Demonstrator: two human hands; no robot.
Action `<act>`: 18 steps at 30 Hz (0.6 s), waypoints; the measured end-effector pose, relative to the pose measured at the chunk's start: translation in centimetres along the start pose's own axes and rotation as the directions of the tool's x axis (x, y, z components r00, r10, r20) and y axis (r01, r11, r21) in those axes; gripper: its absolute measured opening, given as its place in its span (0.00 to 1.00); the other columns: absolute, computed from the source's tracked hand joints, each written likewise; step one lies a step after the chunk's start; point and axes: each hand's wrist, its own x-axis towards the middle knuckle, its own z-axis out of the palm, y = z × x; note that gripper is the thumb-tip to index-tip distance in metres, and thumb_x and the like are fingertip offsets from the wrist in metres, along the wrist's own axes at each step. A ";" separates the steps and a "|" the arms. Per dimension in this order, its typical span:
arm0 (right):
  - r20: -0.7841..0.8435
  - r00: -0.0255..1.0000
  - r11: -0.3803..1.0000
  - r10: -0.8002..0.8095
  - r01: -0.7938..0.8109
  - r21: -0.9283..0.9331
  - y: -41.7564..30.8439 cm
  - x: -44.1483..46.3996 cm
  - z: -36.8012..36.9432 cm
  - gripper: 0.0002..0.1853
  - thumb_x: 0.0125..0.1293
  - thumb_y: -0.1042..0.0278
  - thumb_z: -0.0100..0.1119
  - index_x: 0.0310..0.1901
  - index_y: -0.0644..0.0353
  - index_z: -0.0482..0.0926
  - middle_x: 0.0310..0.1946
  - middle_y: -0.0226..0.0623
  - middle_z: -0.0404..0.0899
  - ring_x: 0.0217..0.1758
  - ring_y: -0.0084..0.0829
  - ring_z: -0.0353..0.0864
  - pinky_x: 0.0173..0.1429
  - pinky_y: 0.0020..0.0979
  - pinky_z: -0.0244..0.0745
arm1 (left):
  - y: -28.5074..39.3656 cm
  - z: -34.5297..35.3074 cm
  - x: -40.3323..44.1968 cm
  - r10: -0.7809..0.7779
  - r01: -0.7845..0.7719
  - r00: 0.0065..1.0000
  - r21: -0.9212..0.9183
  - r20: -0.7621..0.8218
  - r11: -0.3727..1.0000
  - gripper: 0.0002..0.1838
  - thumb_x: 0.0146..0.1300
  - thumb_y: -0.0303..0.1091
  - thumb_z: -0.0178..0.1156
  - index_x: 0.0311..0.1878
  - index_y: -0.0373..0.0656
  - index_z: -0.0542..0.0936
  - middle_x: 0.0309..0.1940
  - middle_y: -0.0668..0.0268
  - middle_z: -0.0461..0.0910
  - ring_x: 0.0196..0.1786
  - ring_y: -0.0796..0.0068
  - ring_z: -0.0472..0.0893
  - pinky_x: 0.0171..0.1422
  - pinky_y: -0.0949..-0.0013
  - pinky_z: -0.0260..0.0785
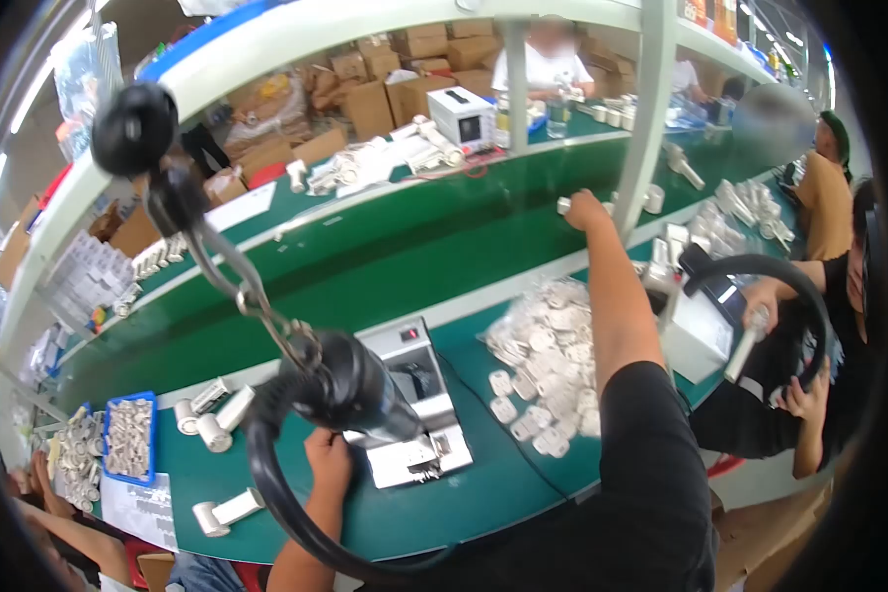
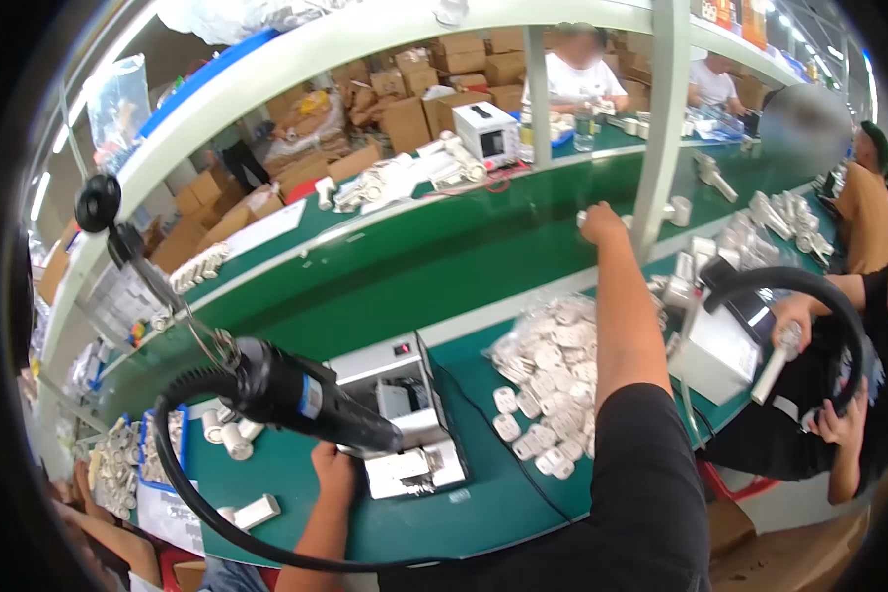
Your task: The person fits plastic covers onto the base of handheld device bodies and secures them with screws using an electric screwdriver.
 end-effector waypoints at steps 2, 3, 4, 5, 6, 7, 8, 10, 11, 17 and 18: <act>-0.063 0.995 0.997 0.081 -0.081 -0.005 0.6 1.0 1.5 0.21 0.59 0.64 0.57 0.54 0.61 0.78 0.64 0.50 0.66 0.60 0.50 0.75 0.61 0.45 0.72 | 2.4 0.9 0.1 -0.008 0.007 1.000 -0.063 -0.015 0.998 0.08 0.61 0.21 0.53 0.37 0.33 0.82 0.34 0.64 0.84 0.39 0.74 0.80 0.46 0.71 0.70; -0.011 0.996 0.995 0.093 -0.093 -0.033 0.2 0.7 1.5 0.20 0.59 0.65 0.56 0.54 0.61 0.78 0.65 0.49 0.66 0.59 0.51 0.75 0.62 0.45 0.72 | 3.0 1.0 0.2 0.027 -0.027 1.000 -0.070 0.002 0.997 0.08 0.62 0.22 0.54 0.39 0.33 0.83 0.36 0.64 0.84 0.42 0.73 0.81 0.49 0.70 0.70; 0.041 0.993 0.992 0.108 -0.105 -0.064 0.2 0.3 1.3 0.20 0.60 0.66 0.56 0.54 0.61 0.77 0.65 0.49 0.65 0.59 0.51 0.75 0.62 0.45 0.72 | 0.6 1.2 0.2 -0.021 0.013 0.999 -0.203 -0.039 0.979 0.08 0.60 0.22 0.56 0.39 0.32 0.82 0.36 0.63 0.85 0.42 0.73 0.81 0.51 0.69 0.70; 0.095 0.987 0.988 0.127 -0.118 -0.099 0.1 -0.2 1.1 0.20 0.60 0.66 0.56 0.54 0.61 0.77 0.66 0.49 0.65 0.59 0.51 0.76 0.62 0.45 0.72 | 0.7 0.9 0.3 -0.018 0.014 1.000 -0.159 -0.021 0.987 0.08 0.60 0.22 0.56 0.39 0.32 0.82 0.35 0.63 0.85 0.42 0.73 0.81 0.50 0.70 0.70; 0.061 0.992 0.988 0.111 -0.104 -0.113 0.1 -0.1 1.5 0.19 0.60 0.70 0.54 0.54 0.62 0.77 0.65 0.50 0.65 0.57 0.51 0.76 0.61 0.46 0.72 | 0.7 0.7 0.3 -0.020 0.020 1.000 -0.119 -0.002 0.993 0.07 0.59 0.22 0.56 0.38 0.32 0.82 0.34 0.62 0.85 0.42 0.74 0.81 0.50 0.70 0.70; 0.044 0.996 0.993 0.075 -0.071 -0.098 0.0 -0.2 1.5 0.18 0.60 0.71 0.53 0.53 0.63 0.77 0.64 0.50 0.65 0.57 0.51 0.77 0.61 0.46 0.73 | 0.7 0.7 0.1 -0.028 0.030 0.999 -0.081 0.018 0.996 0.07 0.59 0.22 0.57 0.38 0.32 0.82 0.34 0.62 0.85 0.41 0.74 0.81 0.50 0.70 0.70; 0.029 0.999 0.995 0.045 -0.043 -0.087 -0.4 -0.7 1.4 0.18 0.61 0.73 0.52 0.52 0.64 0.77 0.64 0.51 0.66 0.56 0.51 0.77 0.60 0.46 0.73 | 0.6 1.0 -0.1 -0.059 0.058 0.998 -0.075 0.000 0.995 0.06 0.58 0.21 0.56 0.35 0.32 0.82 0.31 0.62 0.84 0.38 0.77 0.80 0.45 0.71 0.70; 0.025 0.998 0.994 -0.059 0.061 -0.091 -1.6 -2.9 -0.3 0.16 0.58 0.74 0.55 0.49 0.69 0.76 0.60 0.55 0.68 0.54 0.51 0.78 0.56 0.45 0.76 | 0.3 0.9 -0.1 -0.037 0.037 0.999 0.003 0.006 0.999 0.06 0.57 0.20 0.54 0.32 0.32 0.81 0.24 0.62 0.81 0.31 0.80 0.76 0.35 0.72 0.68; -0.091 0.994 0.998 -0.058 0.061 0.026 -2.0 -4.1 -0.8 0.19 0.54 0.71 0.64 0.46 0.71 0.76 0.56 0.55 0.71 0.53 0.51 0.79 0.53 0.44 0.76 | 0.7 1.0 0.0 -0.002 0.002 1.000 0.020 0.002 1.000 0.06 0.56 0.20 0.54 0.31 0.31 0.81 0.22 0.61 0.80 0.28 0.80 0.75 0.33 0.72 0.66; -0.302 0.948 0.349 0.094 0.253 0.902 -5.0 -11.4 -7.3 0.09 0.49 0.68 0.71 0.31 0.64 0.85 0.48 0.42 0.76 0.45 0.36 0.79 0.49 0.35 0.75 | 1.9 1.4 0.3 0.061 -0.062 0.997 0.004 0.051 0.998 0.07 0.52 0.16 0.47 0.24 0.33 0.74 0.18 0.67 0.74 0.25 0.80 0.72 0.30 0.73 0.65; -0.355 0.928 0.297 0.113 0.309 0.903 -5.8 -13.7 -9.0 0.08 0.49 0.70 0.71 0.30 0.64 0.85 0.48 0.40 0.76 0.45 0.33 0.79 0.48 0.32 0.75 | 1.8 1.1 0.3 0.013 -0.015 0.997 0.027 0.072 1.000 0.08 0.52 0.16 0.46 0.24 0.34 0.75 0.18 0.68 0.74 0.24 0.80 0.72 0.29 0.73 0.65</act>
